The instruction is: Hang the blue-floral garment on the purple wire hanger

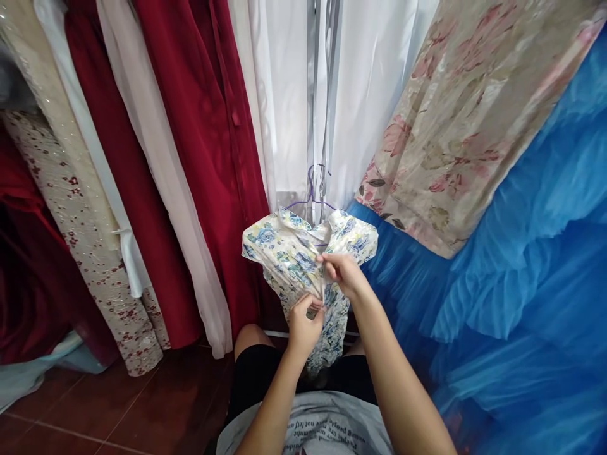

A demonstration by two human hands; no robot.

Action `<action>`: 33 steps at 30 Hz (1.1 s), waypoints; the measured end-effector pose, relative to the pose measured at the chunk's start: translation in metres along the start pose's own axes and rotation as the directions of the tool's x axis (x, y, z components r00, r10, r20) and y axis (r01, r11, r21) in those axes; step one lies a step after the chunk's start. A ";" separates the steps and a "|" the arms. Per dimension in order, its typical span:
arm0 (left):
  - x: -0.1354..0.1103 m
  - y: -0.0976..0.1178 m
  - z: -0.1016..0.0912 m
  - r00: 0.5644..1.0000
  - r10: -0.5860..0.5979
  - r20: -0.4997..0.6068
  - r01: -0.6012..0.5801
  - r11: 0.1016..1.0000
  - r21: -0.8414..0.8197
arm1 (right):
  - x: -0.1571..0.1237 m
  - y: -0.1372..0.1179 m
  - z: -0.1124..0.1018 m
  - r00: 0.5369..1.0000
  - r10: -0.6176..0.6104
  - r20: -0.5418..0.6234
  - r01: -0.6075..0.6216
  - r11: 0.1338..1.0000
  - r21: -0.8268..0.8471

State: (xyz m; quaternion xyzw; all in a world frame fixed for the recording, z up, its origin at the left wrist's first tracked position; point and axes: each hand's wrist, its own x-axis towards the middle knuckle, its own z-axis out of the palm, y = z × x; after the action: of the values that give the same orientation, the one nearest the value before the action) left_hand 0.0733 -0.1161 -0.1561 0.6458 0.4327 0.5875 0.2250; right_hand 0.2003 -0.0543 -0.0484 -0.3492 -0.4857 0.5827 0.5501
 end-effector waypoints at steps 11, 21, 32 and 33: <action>0.010 0.012 -0.015 0.980 -0.088 0.177 0.096 0.995 -0.040 | 0.031 -0.051 0.024 0.973 -0.220 -0.065 0.219 0.976 -0.014; 0.170 0.085 -0.043 0.864 0.493 0.107 -0.501 0.813 0.298 | 0.034 -0.043 0.017 0.936 -0.351 -0.001 0.335 0.895 -0.294; 0.237 0.025 -0.120 0.840 -0.263 -0.474 0.020 0.890 -0.456 | 0.023 0.024 0.018 0.986 -0.164 -0.013 0.154 0.951 -0.269; 0.236 0.013 -0.125 0.795 -0.406 -0.451 0.085 0.811 -0.579 | 0.018 0.028 0.021 0.991 -0.133 -0.002 0.129 0.964 -0.232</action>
State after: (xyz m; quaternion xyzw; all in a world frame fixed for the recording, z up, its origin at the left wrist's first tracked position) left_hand -0.0575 0.0435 0.0137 0.2940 0.3827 0.8088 0.3362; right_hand 0.1694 -0.0384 -0.0669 -0.3830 -0.5673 0.4815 0.5473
